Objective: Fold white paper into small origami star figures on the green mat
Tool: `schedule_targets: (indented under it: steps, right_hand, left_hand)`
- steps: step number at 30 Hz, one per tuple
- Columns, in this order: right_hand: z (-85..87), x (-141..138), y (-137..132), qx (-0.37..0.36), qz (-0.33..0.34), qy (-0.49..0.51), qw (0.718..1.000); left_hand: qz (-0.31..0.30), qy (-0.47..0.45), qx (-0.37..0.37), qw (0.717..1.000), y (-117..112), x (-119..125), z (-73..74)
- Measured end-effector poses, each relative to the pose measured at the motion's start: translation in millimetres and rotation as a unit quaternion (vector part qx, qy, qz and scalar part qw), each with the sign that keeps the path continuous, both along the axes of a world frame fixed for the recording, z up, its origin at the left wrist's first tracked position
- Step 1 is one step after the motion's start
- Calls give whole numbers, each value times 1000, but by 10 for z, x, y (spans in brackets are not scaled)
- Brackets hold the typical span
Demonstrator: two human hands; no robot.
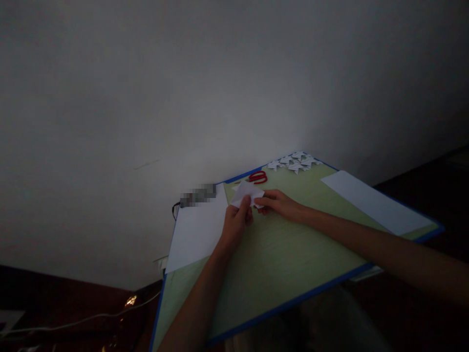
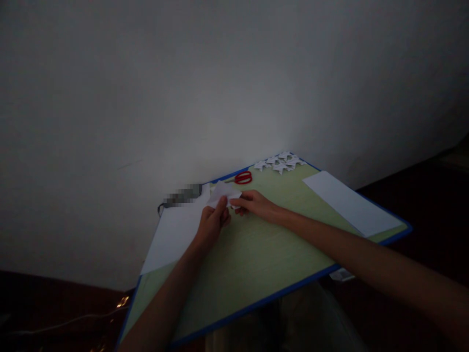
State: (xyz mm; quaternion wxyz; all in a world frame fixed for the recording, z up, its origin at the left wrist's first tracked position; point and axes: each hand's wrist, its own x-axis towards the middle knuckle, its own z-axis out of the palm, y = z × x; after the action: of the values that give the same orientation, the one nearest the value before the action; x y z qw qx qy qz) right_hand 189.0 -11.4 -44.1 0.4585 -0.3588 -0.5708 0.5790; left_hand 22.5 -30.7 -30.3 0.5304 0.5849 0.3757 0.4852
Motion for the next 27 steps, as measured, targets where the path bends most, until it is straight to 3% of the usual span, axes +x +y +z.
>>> schedule_targets:
  steps: [11, 19, 27]
  right_hand:
    - [68, -4, -37, 79, -58, -67, 993]
    - [59, -5, -14, 19, -73, -6, 997]
    - [-8, -46, -26, -7, -52, 65, 997]
  left_hand:
    - [66, 58, -44, 995, -32, 40, -21]
    - [50, 74, 40, 995, -72, 16, 31]
    - [16, 39, 9, 999, -115, 85, 3]
